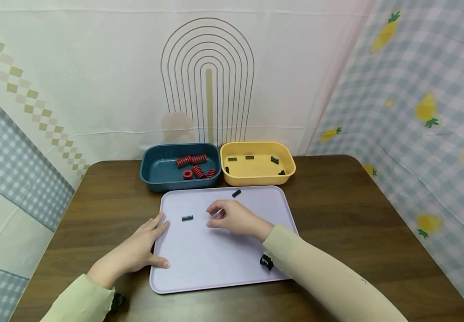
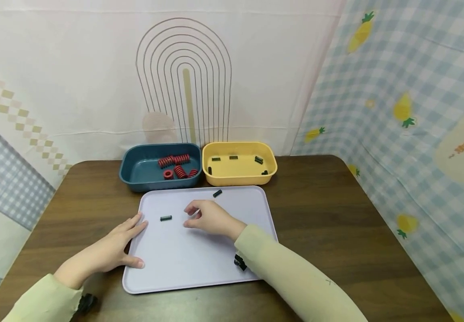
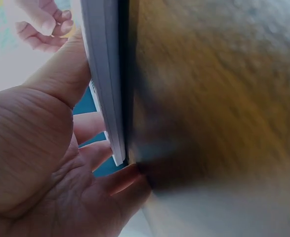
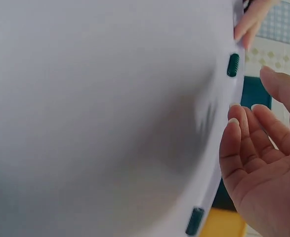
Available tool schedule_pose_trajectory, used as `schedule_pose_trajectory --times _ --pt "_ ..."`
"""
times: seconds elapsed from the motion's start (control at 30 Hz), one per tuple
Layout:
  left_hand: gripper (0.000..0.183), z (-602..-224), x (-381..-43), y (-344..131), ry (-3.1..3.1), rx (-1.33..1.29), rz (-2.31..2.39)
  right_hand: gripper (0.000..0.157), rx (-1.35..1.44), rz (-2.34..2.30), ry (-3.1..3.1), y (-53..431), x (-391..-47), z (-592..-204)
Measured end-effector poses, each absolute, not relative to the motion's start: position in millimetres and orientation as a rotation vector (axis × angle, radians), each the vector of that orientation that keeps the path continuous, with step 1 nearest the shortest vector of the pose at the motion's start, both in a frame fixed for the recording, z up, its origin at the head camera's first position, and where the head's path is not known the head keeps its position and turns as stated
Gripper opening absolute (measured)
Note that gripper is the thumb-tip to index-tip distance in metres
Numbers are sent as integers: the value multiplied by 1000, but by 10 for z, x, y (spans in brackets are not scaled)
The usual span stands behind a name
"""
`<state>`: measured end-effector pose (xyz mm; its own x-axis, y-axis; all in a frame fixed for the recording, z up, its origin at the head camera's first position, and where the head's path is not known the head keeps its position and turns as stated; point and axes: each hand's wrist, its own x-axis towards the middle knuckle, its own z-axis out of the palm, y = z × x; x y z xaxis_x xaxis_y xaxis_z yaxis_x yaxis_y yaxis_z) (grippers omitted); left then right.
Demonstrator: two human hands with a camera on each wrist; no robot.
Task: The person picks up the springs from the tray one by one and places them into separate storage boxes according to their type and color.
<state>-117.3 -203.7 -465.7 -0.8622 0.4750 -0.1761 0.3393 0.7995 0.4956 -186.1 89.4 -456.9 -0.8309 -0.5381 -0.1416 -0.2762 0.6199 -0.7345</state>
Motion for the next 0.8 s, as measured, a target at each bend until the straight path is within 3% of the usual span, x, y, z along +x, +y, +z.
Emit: schedule_pose_trajectory --times 0.8 --pt "103 -4634 -1205 -1985 2683 673 644 15 -652 -1100 2577 294 -1925 -4750"
